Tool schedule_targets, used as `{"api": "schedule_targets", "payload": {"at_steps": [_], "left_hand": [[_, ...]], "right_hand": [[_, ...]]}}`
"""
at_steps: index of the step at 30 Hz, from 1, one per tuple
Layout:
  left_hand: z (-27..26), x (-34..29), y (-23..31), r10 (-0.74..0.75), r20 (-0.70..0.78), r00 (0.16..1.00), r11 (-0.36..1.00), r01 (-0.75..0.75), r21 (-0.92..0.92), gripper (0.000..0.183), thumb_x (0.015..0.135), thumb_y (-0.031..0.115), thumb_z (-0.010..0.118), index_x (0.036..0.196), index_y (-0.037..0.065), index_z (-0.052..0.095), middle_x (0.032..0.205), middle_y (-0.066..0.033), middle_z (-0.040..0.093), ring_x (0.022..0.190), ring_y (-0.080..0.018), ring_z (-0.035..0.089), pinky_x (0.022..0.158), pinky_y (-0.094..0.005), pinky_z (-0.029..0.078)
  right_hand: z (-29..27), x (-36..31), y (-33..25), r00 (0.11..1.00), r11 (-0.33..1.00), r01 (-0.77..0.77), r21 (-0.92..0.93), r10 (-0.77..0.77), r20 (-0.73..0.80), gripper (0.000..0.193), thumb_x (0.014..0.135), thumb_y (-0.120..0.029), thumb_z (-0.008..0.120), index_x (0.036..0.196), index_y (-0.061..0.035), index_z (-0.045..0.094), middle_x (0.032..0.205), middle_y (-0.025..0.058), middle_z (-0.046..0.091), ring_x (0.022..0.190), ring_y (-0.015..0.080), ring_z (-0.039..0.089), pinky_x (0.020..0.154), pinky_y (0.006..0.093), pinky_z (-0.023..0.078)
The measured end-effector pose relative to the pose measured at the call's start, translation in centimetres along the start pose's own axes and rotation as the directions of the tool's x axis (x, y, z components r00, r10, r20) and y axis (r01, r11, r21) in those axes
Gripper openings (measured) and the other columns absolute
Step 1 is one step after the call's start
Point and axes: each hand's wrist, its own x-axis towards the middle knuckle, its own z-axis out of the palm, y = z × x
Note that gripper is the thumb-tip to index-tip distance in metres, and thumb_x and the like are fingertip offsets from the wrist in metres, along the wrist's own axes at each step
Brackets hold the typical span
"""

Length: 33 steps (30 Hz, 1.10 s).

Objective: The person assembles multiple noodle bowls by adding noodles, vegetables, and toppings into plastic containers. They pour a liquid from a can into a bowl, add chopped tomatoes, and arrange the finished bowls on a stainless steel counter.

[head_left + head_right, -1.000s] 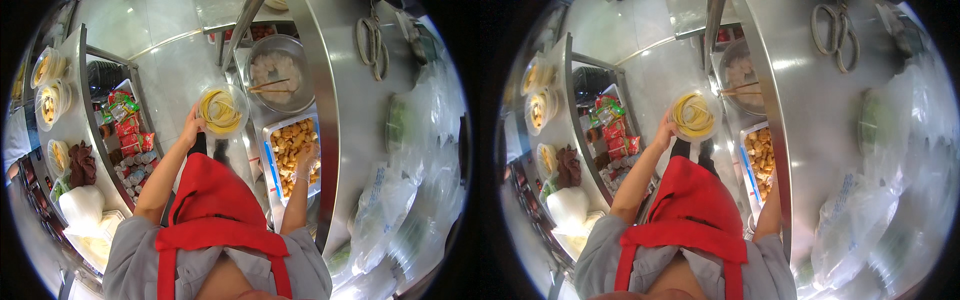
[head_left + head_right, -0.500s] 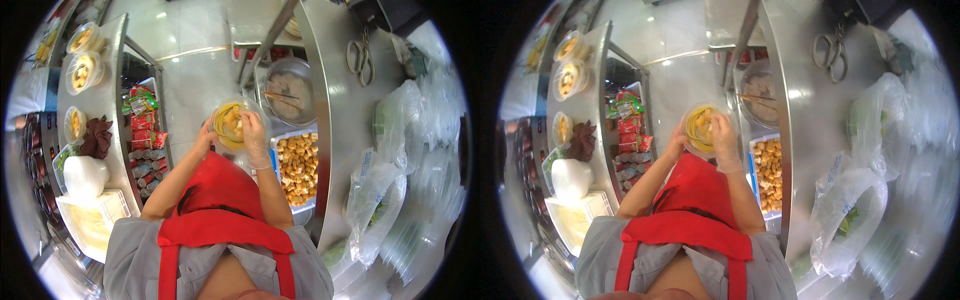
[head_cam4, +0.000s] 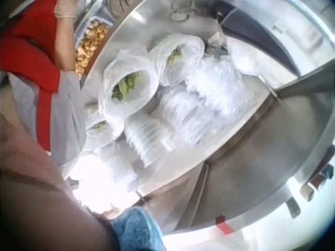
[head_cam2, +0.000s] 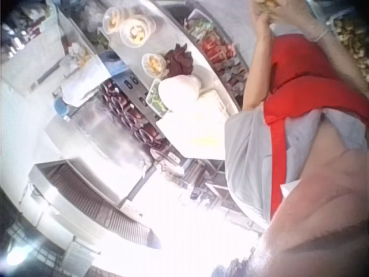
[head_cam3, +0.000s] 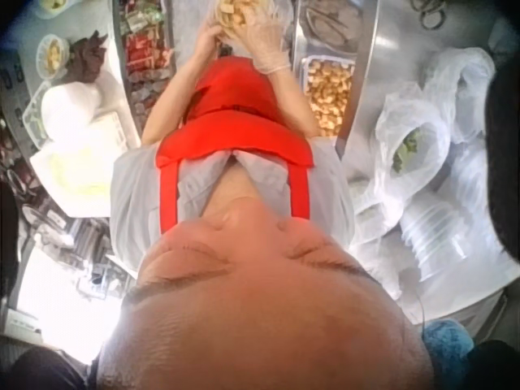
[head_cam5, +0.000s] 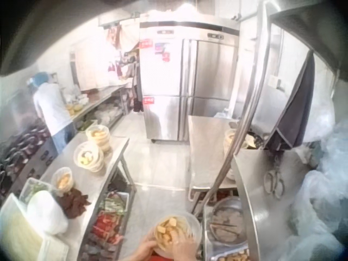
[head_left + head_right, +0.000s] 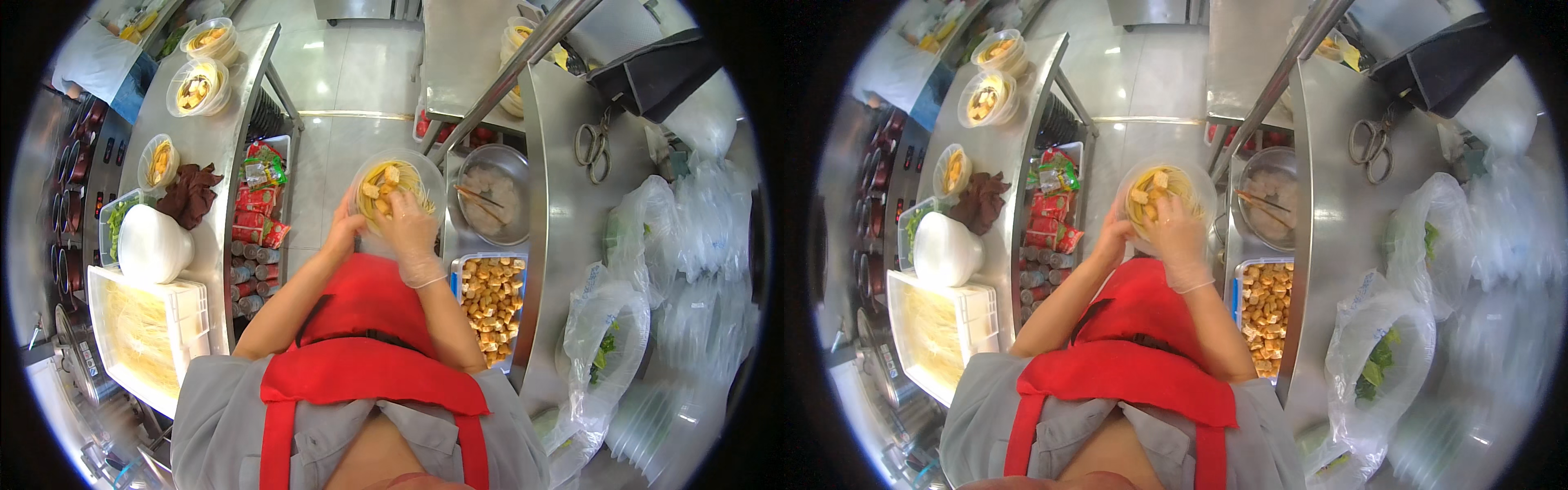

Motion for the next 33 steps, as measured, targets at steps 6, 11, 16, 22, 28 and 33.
{"api": "schedule_targets", "payload": {"at_steps": [6, 11, 16, 22, 28, 33], "left_hand": [[1.1, -0.2, -0.3, 0.020, -0.022, 1.000, 0.996, -0.022, -0.086, 0.080, 0.067, -0.001, 0.046, 0.146, 0.007, 0.037, 0.123, -0.0028, 0.056, 0.095, -0.0108, 0.055, 0.068, -0.0193, 0.043], [0.5, 0.7, -0.3, -0.037, 0.017, 0.999, 0.980, 0.040, -0.195, 0.080, 0.067, -0.001, 0.043, 0.146, 0.007, 0.036, 0.132, -0.0048, 0.051, 0.110, -0.0129, 0.051, 0.082, -0.0197, 0.042], [-1.5, 2.2, 1.0, -0.090, 0.051, 0.995, 0.965, 0.099, -0.241, 0.082, 0.066, -0.001, 0.043, 0.147, 0.004, 0.033, 0.138, -0.0060, 0.047, 0.119, -0.0160, 0.049, 0.088, -0.0204, 0.040], [-4.7, 3.2, 3.8, -0.109, 0.068, 0.992, 0.991, 0.113, -0.065, 0.087, 0.060, 0.002, 0.045, 0.146, 0.003, 0.036, 0.142, -0.0089, 0.045, 0.132, -0.0204, 0.042, 0.100, -0.0246, 0.038], [-8.9, 4.7, 6.2, 0.015, 0.038, 0.999, 0.999, -0.014, -0.036, 0.086, 0.059, 0.002, 0.047, 0.145, 0.003, 0.036, 0.141, -0.0091, 0.047, 0.132, -0.0206, 0.042, 0.104, -0.0260, 0.036], [-15.0, 7.0, 9.3, 0.096, -0.132, 0.987, 0.963, -0.125, -0.237, 0.082, 0.065, 0.000, 0.042, 0.146, 0.001, 0.034, 0.141, -0.0086, 0.047, 0.132, -0.0192, 0.041, 0.106, -0.0276, 0.034]], "right_hand": [[0.4, -0.8, 1.9, 0.940, 0.899, 0.117, 0.423, 0.037, -0.340, 0.019, 0.082, -0.013, 0.070, 0.099, -0.0071, 0.065, 0.103, 0.0085, 0.065, 0.083, 0.0222, 0.064, 0.072, 0.0332, 0.051], [-1.8, -8.4, 9.1, 0.660, 0.610, -0.262, 0.747, 0.679, -0.323, 0.023, 0.094, -0.020, 0.063, 0.105, 0.0005, 0.063, 0.103, 0.0076, 0.065, 0.094, 0.0174, 0.060, 0.084, 0.0313, 0.048], [-4.0, -17.2, 18.8, 0.436, 0.505, -0.848, 0.159, 0.836, -0.332, 0.043, 0.092, -0.024, 0.061, 0.124, 0.0042, 0.056, 0.126, 0.0205, 0.060, 0.114, 0.0340, 0.058, 0.100, 0.0382, 0.044], [-1.2, -7.9, 7.7, 0.884, 0.954, -0.226, 0.195, 0.285, -0.371, 0.033, 0.086, -0.008, 0.065, 0.118, -0.0041, 0.063, 0.126, 0.0158, 0.056, 0.113, 0.0318, 0.056, 0.096, 0.0411, 0.046], [4.4, 7.3, -3.6, 0.999, 1.000, -0.028, -0.002, 0.028, 0.015, 0.035, 0.085, -0.019, 0.066, 0.119, -0.0112, 0.063, 0.099, 0.0098, 0.066, 0.086, 0.0244, 0.065, 0.076, 0.0358, 0.052], [7.2, 11.6, -7.9, 0.887, 0.273, -0.121, 0.954, 0.462, -0.020, 0.024, 0.094, -0.015, 0.058, 0.111, -0.0009, 0.065, 0.073, 0.0018, 0.060, 0.058, 0.0091, 0.049, 0.053, 0.0239, 0.038]]}}
